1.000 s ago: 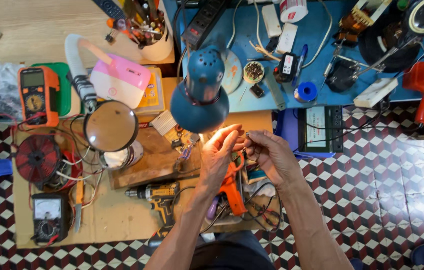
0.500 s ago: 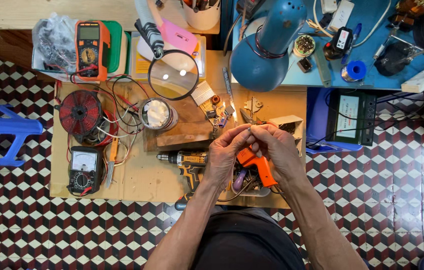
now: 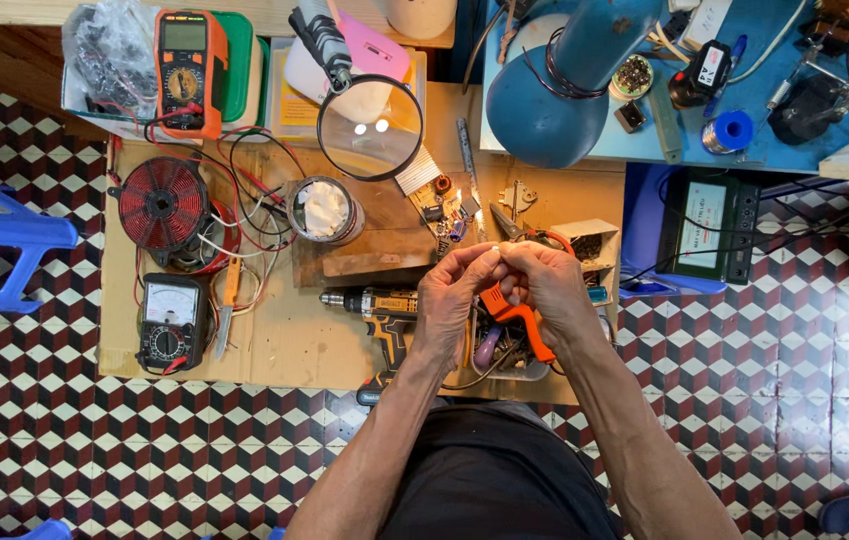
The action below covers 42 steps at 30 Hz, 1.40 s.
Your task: The person works on a green circuit board with a heatsink, using a magnifying glass, screwdriver, and soldering iron. They inspect components, adjust connections, and use a multimeter to test the board.
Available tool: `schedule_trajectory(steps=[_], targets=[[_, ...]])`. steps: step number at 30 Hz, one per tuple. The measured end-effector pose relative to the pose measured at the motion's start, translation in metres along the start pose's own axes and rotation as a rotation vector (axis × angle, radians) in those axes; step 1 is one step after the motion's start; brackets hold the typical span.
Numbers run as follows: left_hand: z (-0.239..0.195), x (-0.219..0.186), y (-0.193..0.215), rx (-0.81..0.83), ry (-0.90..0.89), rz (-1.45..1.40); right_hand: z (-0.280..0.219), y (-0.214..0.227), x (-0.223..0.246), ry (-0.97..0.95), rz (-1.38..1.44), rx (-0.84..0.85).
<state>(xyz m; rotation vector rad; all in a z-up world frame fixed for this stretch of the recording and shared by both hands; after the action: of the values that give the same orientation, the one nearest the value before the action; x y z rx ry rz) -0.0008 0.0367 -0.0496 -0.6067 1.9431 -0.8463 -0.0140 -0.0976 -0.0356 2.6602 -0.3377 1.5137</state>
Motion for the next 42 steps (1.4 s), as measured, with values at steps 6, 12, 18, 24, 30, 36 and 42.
schedule_trajectory(steps=[6,12,18,24,30,36,42], targets=[[0.001,-0.005,-0.004,-0.002,-0.056,0.11,0.003,0.0,-0.002,-0.03,0.013,0.027],[-0.003,0.001,0.005,-0.016,-0.018,0.008,-0.009,-0.008,0.009,0.026,-0.044,0.069],[-0.007,0.009,0.007,0.039,0.008,-0.165,-0.024,-0.016,0.021,0.053,-0.074,0.076],[-0.009,0.017,0.0,0.029,0.013,-0.209,-0.028,-0.008,0.021,0.062,-0.048,0.106],[-0.004,0.027,-0.011,0.069,0.028,-0.165,-0.023,0.008,0.01,0.054,0.007,0.096],[0.065,0.024,-0.04,-0.03,-0.195,0.325,-0.03,0.06,-0.01,0.04,0.046,-0.048],[0.148,0.043,-0.081,-0.047,-0.398,0.719,-0.065,0.122,-0.053,-0.093,0.152,-0.248]])
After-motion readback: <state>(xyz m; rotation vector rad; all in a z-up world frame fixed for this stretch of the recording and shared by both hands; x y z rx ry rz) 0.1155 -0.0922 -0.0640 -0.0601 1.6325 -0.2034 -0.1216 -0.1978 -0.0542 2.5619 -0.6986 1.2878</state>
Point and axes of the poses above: each hand's wrist, its own z-axis towards the middle knuckle, its own y-axis out of the back of the hand, x = y × z, the point moved 8 cm from there along z, towards the middle knuckle, and after that the axes turned 10 degrees about -z, right-handed, at the moved point
